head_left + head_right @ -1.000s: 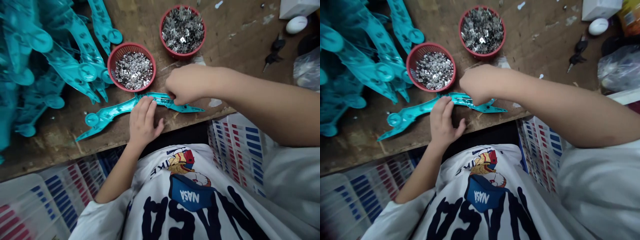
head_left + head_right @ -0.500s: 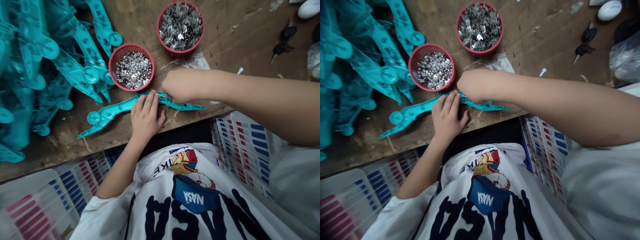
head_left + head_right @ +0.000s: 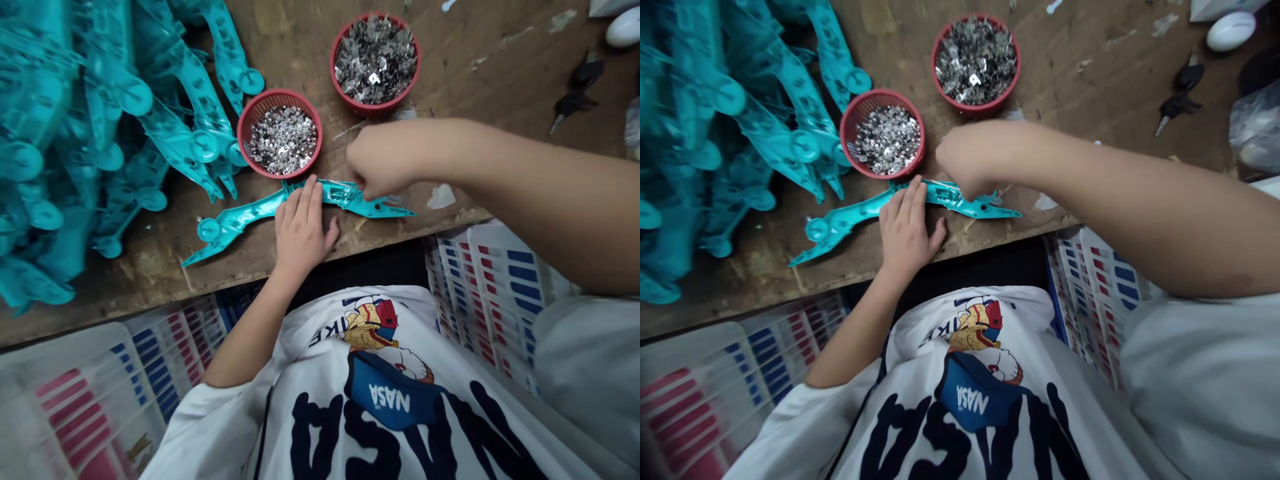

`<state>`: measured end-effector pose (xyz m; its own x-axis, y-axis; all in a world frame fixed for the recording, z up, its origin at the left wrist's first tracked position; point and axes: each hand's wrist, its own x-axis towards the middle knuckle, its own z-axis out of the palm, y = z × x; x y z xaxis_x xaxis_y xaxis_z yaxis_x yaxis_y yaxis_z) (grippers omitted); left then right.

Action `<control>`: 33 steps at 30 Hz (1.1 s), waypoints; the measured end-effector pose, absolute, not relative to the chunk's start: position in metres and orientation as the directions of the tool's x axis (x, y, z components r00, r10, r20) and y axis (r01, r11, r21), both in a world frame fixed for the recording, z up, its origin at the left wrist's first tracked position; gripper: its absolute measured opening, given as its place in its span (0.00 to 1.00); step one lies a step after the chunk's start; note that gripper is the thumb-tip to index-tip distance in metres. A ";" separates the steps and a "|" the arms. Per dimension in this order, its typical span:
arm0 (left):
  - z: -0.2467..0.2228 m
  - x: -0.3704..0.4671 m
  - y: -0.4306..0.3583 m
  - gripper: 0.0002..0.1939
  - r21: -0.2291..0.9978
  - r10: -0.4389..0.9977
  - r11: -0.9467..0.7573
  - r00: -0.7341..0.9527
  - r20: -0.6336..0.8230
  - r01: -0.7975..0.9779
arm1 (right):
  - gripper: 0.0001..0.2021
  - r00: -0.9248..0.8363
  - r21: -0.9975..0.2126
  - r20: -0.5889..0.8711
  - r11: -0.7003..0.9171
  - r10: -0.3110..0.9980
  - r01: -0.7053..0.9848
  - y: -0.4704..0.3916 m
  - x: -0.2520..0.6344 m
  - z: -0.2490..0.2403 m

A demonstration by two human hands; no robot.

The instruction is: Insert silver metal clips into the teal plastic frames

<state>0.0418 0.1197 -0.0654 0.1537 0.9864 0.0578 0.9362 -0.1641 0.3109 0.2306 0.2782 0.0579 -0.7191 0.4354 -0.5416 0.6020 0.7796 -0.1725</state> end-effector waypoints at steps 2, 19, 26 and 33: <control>-0.064 0.043 0.120 0.38 0.296 0.987 -0.161 0.149 0.061 0.942 | 0.06 -0.733 -0.150 -0.507 0.790 0.454 0.594 0.288 0.237 0.070; -0.056 0.048 0.121 0.33 0.293 0.991 -0.135 0.133 0.027 0.947 | 0.11 -0.881 -0.387 -0.213 0.792 0.422 0.473 0.283 0.229 0.062; -0.052 0.049 0.122 0.34 0.265 0.989 -0.138 0.146 -0.010 0.954 | 0.11 -0.892 -0.388 -0.222 0.804 0.393 0.451 0.284 0.231 0.061; -0.053 0.049 0.122 0.33 0.250 0.989 -0.144 0.146 0.009 0.958 | 0.13 -0.865 -0.330 -0.316 0.810 0.390 0.485 0.282 0.227 0.048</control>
<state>0.0487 0.1223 -0.0528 0.1463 0.9892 0.0091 0.9575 -0.1439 0.2499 0.2269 0.2822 0.0476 -0.8649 0.3898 -0.3163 0.4855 0.8096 -0.3298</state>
